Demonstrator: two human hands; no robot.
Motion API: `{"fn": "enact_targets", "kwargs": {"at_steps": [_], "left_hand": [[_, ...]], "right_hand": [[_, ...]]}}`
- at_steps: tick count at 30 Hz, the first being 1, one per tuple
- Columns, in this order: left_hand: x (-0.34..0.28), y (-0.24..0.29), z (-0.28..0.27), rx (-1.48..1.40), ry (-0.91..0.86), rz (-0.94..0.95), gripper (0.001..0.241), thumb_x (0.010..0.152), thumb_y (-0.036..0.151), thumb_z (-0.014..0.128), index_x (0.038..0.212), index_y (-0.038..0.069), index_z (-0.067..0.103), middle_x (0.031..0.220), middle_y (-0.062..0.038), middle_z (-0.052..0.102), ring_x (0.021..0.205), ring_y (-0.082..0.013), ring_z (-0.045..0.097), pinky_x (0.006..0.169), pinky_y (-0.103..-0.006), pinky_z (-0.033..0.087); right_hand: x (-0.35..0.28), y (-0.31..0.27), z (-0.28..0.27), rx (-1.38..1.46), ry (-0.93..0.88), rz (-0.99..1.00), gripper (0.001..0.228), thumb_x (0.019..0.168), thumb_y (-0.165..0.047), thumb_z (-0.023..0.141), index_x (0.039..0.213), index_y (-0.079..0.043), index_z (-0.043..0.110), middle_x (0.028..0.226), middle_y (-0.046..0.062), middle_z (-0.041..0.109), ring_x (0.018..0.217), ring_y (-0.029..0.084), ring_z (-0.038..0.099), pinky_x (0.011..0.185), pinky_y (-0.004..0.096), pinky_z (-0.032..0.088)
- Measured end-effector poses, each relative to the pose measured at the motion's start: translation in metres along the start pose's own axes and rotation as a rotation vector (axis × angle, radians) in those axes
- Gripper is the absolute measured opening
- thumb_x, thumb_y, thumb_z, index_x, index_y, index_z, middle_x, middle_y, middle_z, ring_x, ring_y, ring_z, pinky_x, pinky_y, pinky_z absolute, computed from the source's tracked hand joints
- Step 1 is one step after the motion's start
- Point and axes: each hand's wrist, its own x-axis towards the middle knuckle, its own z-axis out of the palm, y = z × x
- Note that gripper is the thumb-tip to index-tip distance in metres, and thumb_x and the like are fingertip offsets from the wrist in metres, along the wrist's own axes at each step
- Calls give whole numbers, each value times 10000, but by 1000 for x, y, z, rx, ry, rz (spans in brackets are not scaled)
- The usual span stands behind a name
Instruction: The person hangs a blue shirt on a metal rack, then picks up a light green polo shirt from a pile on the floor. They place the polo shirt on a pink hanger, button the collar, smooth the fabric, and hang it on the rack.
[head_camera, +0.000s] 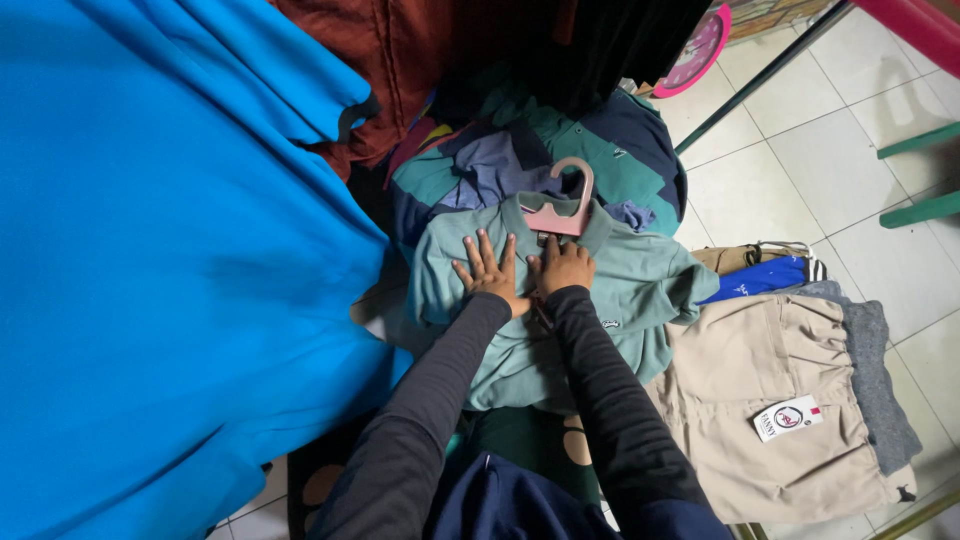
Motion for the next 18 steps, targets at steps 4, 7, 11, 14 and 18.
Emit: {"fn": "enact_targets", "kwargs": {"at_steps": [4, 7, 11, 14, 18], "left_hand": [[-3, 1, -1, 31, 34, -3, 1276, 785, 536, 767, 1672, 277, -114, 1694, -264, -198, 1534, -521, -222, 1123, -787, -62], [-3, 1, -7, -17, -46, -9, 1272, 805, 551, 758, 1663, 294, -145, 1681, -241, -257, 1513, -504, -288, 1120, -782, -96], [-5, 0, -9, -41, -59, -5, 1269, 813, 543, 759, 1661, 303, -155, 1678, -229, -279, 1510, -494, -305, 1116, -783, -103], [-4, 1, -7, -32, -63, -8, 1277, 801, 596, 743, 1662, 297, -150, 1680, -229, -274, 1513, -493, -300, 1115, -787, -106], [-9, -2, -18, -111, -74, 24, 1274, 805, 666, 725, 1662, 288, -137, 1677, -238, -261, 1514, -482, -294, 1118, -782, -96]], "right_hand": [[1, 1, -3, -2, -18, 6, 667, 998, -684, 399, 1521, -284, 505, 1316, 103, 577, 1309, 344, 482, 1113, 504, 372], [3, 3, -4, -11, -52, 17, 657, 995, -705, 380, 1533, -343, 488, 1321, 81, 554, 1306, 340, 476, 1112, 495, 372], [8, 9, 5, 15, -38, -9, 624, 976, -722, 411, 1507, -405, 499, 1304, 76, 556, 1273, 344, 502, 1089, 496, 403], [11, 19, 3, 29, -48, -52, 574, 964, -738, 418, 1469, -479, 507, 1313, 59, 573, 1277, 341, 530, 1064, 484, 443], [27, 56, 16, 267, 156, -202, 318, 980, -491, 584, 1274, -417, 678, 1133, 107, 689, 1112, 353, 679, 943, 466, 568]]}}
